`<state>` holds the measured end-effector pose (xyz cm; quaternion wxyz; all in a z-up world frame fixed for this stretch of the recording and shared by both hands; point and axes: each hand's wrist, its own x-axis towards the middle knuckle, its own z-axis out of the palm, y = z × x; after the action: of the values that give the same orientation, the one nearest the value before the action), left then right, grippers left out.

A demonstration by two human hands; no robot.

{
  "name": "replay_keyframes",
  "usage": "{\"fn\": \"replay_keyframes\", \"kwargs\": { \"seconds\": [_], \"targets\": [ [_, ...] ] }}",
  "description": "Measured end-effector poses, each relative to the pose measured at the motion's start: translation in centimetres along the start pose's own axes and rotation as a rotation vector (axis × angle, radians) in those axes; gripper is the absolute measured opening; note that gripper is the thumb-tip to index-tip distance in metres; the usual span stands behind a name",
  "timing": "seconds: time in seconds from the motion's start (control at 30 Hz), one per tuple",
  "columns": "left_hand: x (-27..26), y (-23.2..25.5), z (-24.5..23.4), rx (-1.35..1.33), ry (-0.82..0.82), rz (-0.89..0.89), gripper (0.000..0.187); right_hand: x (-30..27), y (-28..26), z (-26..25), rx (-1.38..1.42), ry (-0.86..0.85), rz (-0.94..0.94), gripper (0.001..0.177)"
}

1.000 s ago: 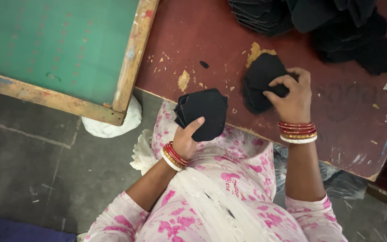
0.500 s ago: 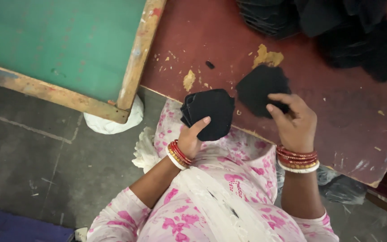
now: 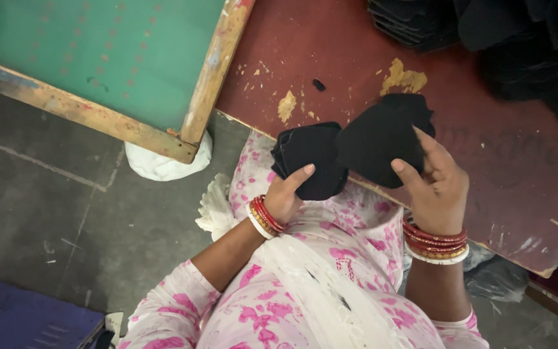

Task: The person sits on the floor and folds multiple black fabric pieces by hand. They pick up pieces from a pile on a table, fold them, and place them into a wooden tray with a green surface.

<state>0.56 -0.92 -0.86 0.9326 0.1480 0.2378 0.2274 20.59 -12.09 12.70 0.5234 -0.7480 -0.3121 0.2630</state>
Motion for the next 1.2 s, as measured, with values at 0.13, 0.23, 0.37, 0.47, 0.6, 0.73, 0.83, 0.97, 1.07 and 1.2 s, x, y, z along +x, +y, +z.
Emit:
{"fn": "replay_keyframes", "kwargs": {
  "seconds": [0.13,0.23,0.37,0.47,0.6,0.73,0.83,0.97,1.07,1.2],
  "targets": [
    [-0.2,0.5,1.0,-0.008,-0.017,0.002,0.050,-0.2,-0.5,0.0,0.043,-0.007,0.023,0.051],
    [-0.2,0.2,0.8,-0.033,-0.019,-0.009,0.051,-0.4,-0.6,0.0,0.067,-0.042,-0.011,0.046],
    [-0.3,0.2,0.7,-0.026,-0.014,-0.031,0.049,-0.6,-0.4,-0.1,0.104,-0.035,0.020,0.046],
    [-0.4,0.2,0.8,-0.005,-0.018,-0.031,0.048,-1.0,-0.3,-0.1,0.126,-0.020,0.063,0.042],
    [-0.4,0.0,0.3,0.165,-0.008,-0.008,0.046,-1.9,-0.2,0.5,-0.473,0.260,0.150,0.024],
    [-0.8,-0.5,-0.2,0.432,0.004,0.049,0.049,-2.2,-1.2,2.3,-0.559,0.216,-0.592,0.033],
    [-0.8,-0.4,0.1,0.503,-0.095,0.160,0.055,-2.4,-1.4,3.4,-0.617,0.064,-0.731,0.034],
    [-0.9,-0.4,0.4,0.277,-0.278,0.204,0.064,-2.9,-1.2,4.2,-0.632,-0.006,-0.743,0.034],
    [-0.6,-0.3,0.3,0.238,-0.335,0.224,0.067,-3.0,-1.0,4.4,-0.624,0.010,-0.755,0.035],
    [-0.7,-0.8,-1.3,0.593,-0.343,0.371,0.068,-3.2,-1.1,4.7,-0.632,0.027,-0.747,0.037]
  ]
}}
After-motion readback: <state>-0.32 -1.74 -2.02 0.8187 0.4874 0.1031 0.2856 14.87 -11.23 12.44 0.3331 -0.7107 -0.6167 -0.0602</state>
